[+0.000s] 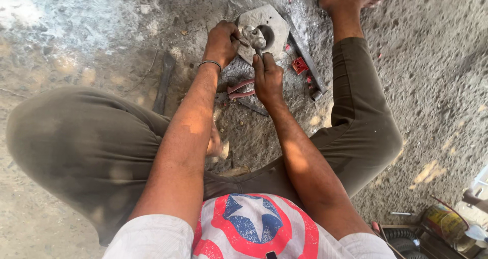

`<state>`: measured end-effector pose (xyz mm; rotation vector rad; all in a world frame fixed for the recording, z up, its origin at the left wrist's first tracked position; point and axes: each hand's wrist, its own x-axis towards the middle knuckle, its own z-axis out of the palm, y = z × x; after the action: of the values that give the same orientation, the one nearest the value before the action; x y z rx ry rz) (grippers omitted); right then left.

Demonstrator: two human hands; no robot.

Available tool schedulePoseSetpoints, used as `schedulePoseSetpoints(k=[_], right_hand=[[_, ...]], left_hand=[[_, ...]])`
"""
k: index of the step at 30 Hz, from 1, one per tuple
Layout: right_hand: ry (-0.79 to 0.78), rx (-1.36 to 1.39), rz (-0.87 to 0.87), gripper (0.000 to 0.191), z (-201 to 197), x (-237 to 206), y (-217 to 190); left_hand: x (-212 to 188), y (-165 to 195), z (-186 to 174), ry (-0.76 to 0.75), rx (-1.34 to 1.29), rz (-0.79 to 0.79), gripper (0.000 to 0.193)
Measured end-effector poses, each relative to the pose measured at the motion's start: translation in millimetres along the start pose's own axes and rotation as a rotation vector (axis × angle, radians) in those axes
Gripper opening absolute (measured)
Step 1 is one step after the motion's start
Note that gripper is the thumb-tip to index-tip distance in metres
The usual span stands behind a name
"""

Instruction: The person sits on the ground and uses a hammer to strike small metal pieces placed on a stone anvil. They repeatedly pick up pieces from a bucket, position them, and hammer them into shape, then place the finished pieces into a plastic bag.

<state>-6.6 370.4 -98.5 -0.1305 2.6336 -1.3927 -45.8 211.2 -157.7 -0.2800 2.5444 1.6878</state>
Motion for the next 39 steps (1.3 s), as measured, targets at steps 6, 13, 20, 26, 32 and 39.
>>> schedulePoseSetpoints(k=[6,13,20,26,32,39], right_hand=[[-0.092,-0.112,0.256,0.035,2,3,-3],[-0.040,-0.051,0.164,0.035,-2,1,-2],[-0.065,-0.175,0.140,0.040,-1,-2,-8],[-0.218,-0.303,0.130,0.029,-3,-31,-4],[-0.353,-0.410,-0.185,0.018,5,-42,14],[-0.013,-0.076,0.148,0.019,-13,4,7]], left_hand=[[-1,8,-5,-0.024,-0.003,-0.024,0.026],[-1,11,-9,-0.015,0.020,0.028,0.030],[-1,4,-6,0.015,0.016,0.050,0.025],[2,9,-10,-0.108,-0.062,-0.095,0.033],[-6,16,-7,-0.104,0.141,-0.070,0.020],[10,25,-1,-0.243,-0.039,-0.166,0.013]])
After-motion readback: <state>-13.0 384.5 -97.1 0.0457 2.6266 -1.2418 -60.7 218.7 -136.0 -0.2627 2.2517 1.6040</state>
